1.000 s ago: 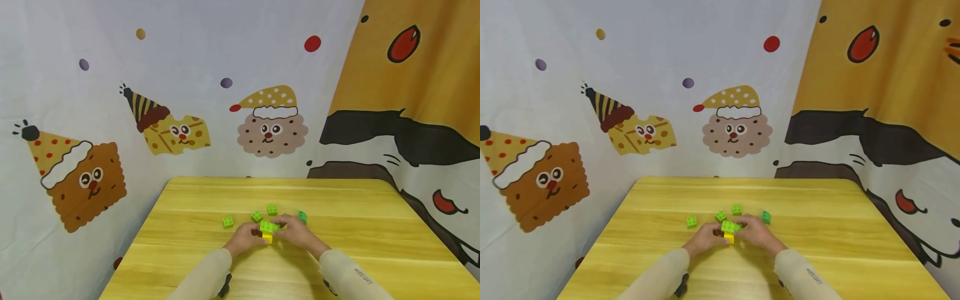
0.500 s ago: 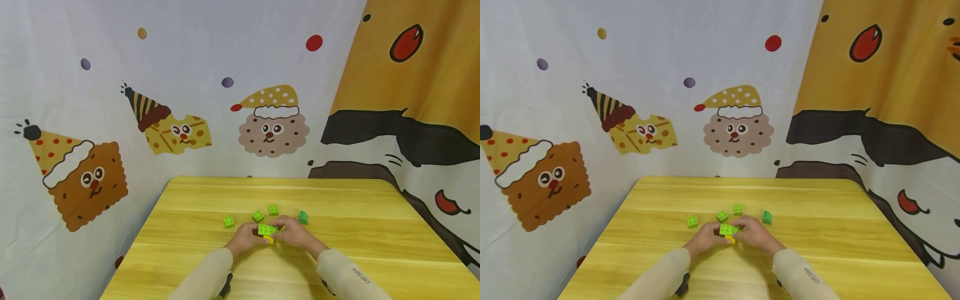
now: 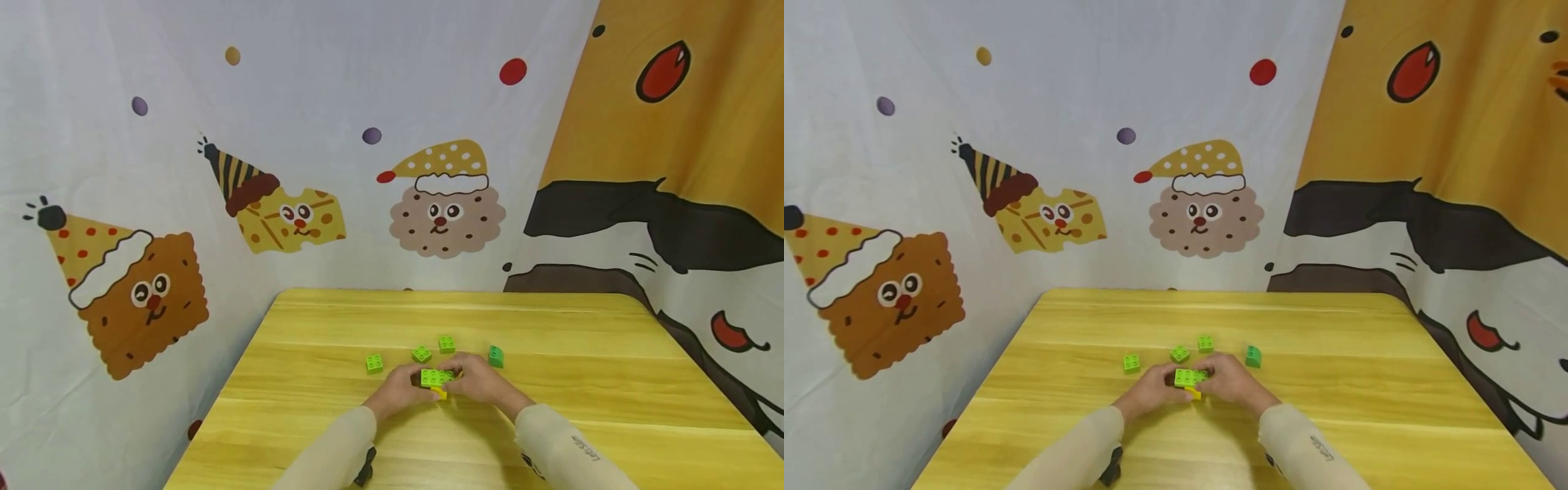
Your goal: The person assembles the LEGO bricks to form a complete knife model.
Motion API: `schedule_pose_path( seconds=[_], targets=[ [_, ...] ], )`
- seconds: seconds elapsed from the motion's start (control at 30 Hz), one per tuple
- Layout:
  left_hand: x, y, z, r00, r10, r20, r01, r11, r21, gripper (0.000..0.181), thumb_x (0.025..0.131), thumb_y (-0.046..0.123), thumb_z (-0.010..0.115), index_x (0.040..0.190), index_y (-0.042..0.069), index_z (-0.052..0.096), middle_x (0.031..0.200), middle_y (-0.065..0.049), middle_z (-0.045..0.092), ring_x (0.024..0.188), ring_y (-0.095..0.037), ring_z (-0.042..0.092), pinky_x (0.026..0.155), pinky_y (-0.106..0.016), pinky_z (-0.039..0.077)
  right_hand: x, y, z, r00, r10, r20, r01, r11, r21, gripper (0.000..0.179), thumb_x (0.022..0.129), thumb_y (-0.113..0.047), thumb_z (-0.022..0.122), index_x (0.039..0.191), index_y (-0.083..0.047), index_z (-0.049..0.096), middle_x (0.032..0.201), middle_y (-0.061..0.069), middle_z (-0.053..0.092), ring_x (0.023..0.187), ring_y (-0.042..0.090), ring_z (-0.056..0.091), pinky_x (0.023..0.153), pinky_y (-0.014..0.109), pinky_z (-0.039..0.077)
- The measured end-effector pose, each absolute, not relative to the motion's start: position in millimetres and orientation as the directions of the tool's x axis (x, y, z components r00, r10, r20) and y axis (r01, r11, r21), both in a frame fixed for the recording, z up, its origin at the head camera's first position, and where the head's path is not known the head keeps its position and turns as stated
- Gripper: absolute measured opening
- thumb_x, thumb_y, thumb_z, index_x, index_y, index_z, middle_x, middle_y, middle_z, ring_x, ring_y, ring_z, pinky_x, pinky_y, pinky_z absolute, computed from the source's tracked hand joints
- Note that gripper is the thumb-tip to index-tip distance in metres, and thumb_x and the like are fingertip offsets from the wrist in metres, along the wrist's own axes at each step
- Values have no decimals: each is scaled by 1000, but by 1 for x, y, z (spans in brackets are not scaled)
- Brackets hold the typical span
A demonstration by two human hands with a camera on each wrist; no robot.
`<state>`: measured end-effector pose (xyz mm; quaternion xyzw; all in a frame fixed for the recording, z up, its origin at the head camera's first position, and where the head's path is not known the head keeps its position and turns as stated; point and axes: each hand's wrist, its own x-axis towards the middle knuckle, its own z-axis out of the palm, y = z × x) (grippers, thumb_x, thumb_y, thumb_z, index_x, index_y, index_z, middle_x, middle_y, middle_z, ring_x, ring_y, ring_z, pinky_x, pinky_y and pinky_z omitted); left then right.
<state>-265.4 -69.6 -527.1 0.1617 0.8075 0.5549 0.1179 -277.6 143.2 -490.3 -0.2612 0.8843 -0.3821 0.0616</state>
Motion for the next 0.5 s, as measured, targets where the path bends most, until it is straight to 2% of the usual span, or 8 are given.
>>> schedule_pose_path(
  seconds=[0.13, 0.33, 0.5],
  targets=[
    [-265, -74, -528, -897, 441, -1, 117, 240, 964, 46, 88, 19, 78, 131, 13, 63, 109, 2, 66, 98, -14, 61, 82, -30, 52, -277, 143, -489, -862, -503, 62, -384, 569, -727, 28, 85, -9, 79, 113, -12, 76, 92, -3, 62, 79, 15, 52, 65, 28, 47],
    [-265, -78, -529, -906, 422, 10, 115, 224, 968, 33, 94, 27, 71, 126, 17, 67, 108, 2, 67, 98, -15, 62, 81, -32, 53, -278, 145, -489, -861, -505, 57, -378, 562, -736, 28, 86, -13, 78, 114, -13, 75, 93, -3, 61, 81, 17, 51, 65, 30, 47],
    [-264, -78, -526, -914, 406, -10, 100, 248, 964, 35, 93, 29, 71, 126, 18, 67, 109, 2, 67, 98, -14, 61, 83, -35, 53, -278, 147, -493, -861, -506, 55, -377, 560, -738, 30, 88, -17, 77, 117, -12, 73, 95, -3, 62, 85, 16, 53, 70, 31, 48]
  ],
)
